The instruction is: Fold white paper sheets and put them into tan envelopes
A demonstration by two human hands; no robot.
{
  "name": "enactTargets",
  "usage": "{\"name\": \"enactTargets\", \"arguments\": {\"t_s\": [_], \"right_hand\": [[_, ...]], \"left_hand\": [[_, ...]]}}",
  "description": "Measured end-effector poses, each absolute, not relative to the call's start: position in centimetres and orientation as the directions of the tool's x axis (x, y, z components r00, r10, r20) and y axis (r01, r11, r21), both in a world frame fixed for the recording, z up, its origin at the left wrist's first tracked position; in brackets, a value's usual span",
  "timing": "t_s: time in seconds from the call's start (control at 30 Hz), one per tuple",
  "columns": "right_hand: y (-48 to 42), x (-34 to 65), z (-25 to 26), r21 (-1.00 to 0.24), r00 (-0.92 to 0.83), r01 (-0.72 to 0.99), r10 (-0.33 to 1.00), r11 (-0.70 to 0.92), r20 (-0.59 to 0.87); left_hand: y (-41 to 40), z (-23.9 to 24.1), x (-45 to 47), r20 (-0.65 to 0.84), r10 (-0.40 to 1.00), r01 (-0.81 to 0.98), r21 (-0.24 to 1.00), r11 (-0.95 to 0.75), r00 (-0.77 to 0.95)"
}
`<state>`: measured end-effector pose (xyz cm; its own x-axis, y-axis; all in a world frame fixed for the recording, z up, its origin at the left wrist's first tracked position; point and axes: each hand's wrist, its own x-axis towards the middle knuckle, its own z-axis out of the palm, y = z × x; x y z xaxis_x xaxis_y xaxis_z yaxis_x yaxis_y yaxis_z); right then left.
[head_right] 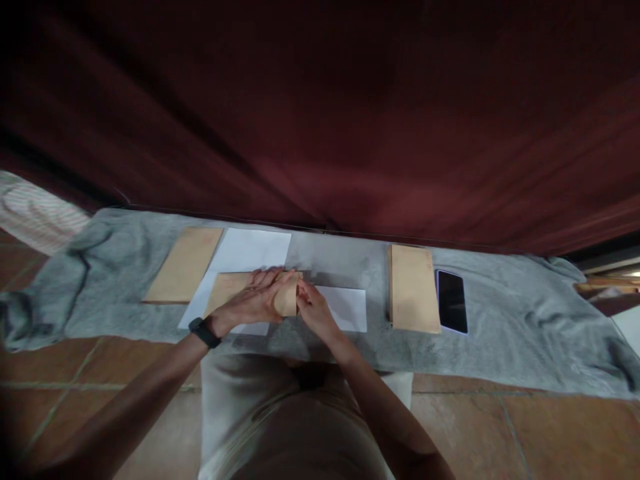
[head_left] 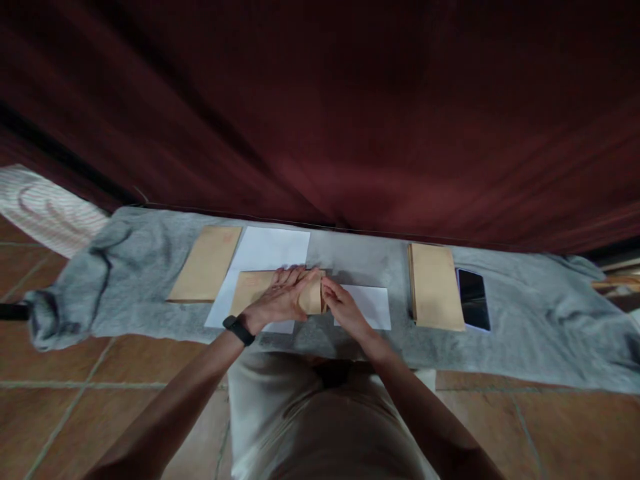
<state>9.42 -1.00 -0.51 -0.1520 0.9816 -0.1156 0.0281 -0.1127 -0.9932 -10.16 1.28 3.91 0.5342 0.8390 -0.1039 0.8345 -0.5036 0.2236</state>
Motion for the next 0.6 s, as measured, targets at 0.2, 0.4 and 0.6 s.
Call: {"name": "enactTargets", "arguments": {"t_s": [0.2,0.4,0.6], "right_hand": [[-1.1,9.7,-0.2,-0.963,-0.229,-0.054,0.942,-0.263,-0.244],[-0.7,10.4,2.2,-0.891,-0.416,-0.126,0.839,-0.436,-0.351],[-0.9,10.7,2.8,-0.919,-0.413,0.05,0.829,-0.392,-0.376]], "left_hand": [[0.2,4.3,-10.3,0.062,0.838,0.815,0.206,-0.542,0.542],[-0.8,4.9,-8.5,0.117,0.758,0.748,0.119,-0.652,0.642],[-2.1,4.9,-7.6,0.064,0.706,0.705,0.045,-0.708,0.705]]}}
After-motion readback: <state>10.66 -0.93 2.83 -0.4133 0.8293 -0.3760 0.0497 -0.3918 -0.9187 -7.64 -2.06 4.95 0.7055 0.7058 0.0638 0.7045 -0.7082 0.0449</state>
